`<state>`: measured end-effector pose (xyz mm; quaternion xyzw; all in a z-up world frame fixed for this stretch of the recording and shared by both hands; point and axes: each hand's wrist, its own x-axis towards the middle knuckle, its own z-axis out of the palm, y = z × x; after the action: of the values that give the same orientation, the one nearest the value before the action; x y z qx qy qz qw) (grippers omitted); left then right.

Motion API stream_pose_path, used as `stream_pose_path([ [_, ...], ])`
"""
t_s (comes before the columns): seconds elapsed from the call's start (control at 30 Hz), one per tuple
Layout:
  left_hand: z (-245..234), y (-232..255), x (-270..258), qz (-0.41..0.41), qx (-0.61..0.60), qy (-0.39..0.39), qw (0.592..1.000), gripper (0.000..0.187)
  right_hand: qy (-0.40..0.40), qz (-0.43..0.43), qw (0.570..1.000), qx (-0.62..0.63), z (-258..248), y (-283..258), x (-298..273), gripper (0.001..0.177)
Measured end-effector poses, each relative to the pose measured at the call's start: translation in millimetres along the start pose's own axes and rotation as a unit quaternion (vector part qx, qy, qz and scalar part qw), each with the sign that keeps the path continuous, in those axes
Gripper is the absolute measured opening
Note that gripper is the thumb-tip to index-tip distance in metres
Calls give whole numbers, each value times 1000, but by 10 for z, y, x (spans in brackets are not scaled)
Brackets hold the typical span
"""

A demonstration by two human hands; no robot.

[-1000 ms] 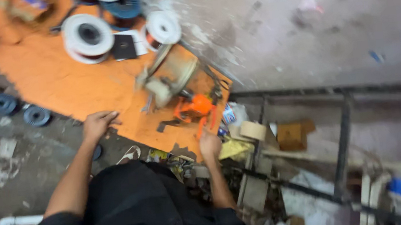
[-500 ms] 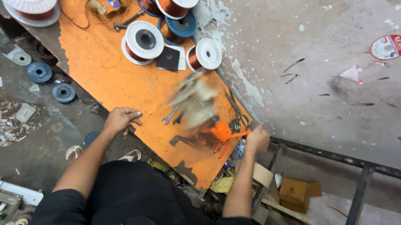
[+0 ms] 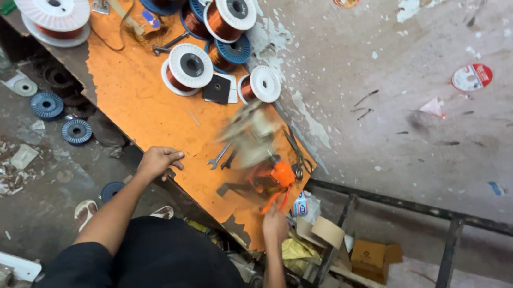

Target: The person operates a bench-mounted wire winding machine to wrap copper wire onto a cylindrical bobbin. They use a ruler to measure the bobbin, adjust the setup with a wrench, and guide the wire by hand while the machine rotates. The person also uses pliers to cut the wire and secures the end.

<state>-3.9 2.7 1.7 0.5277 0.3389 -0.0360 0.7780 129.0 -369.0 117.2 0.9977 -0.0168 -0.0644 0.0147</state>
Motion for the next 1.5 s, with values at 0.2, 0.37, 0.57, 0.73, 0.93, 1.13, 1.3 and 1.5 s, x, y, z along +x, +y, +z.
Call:
stream_pose_path([
  [0.2,15,10,39,2,-6,1,1000,34,162,5,986,-47,-740,275,12,69],
  [0.37,-1,11,-3,-10,-27,-6,1000,36,262,31,963,56,-1174,106,840,67],
  [0.57,19,47,-25,0,-35,11,999,35,170,59,982,59,-1077,-423,1522,63],
  [0.73,7,27,-13,12,-12,10,1000,35,15,-91,945,313,-512,-590,1083,54],
  [0.93,38,-57,67,14,-21,-6,1000,34,-9,-29,999,34,-176,-395,138,57],
  [1.13,-20,-119,136,12,-40,-6,999,35,33,20,999,-28,-600,105,-164,66],
  [1.3,21,-204,179,12,-28,-14,999,34,228,-1,974,-10,-1142,162,653,77],
  [1.5,46,-153,132,17,-42,-9,999,30,190,24,980,46,-1358,-331,1184,76],
])
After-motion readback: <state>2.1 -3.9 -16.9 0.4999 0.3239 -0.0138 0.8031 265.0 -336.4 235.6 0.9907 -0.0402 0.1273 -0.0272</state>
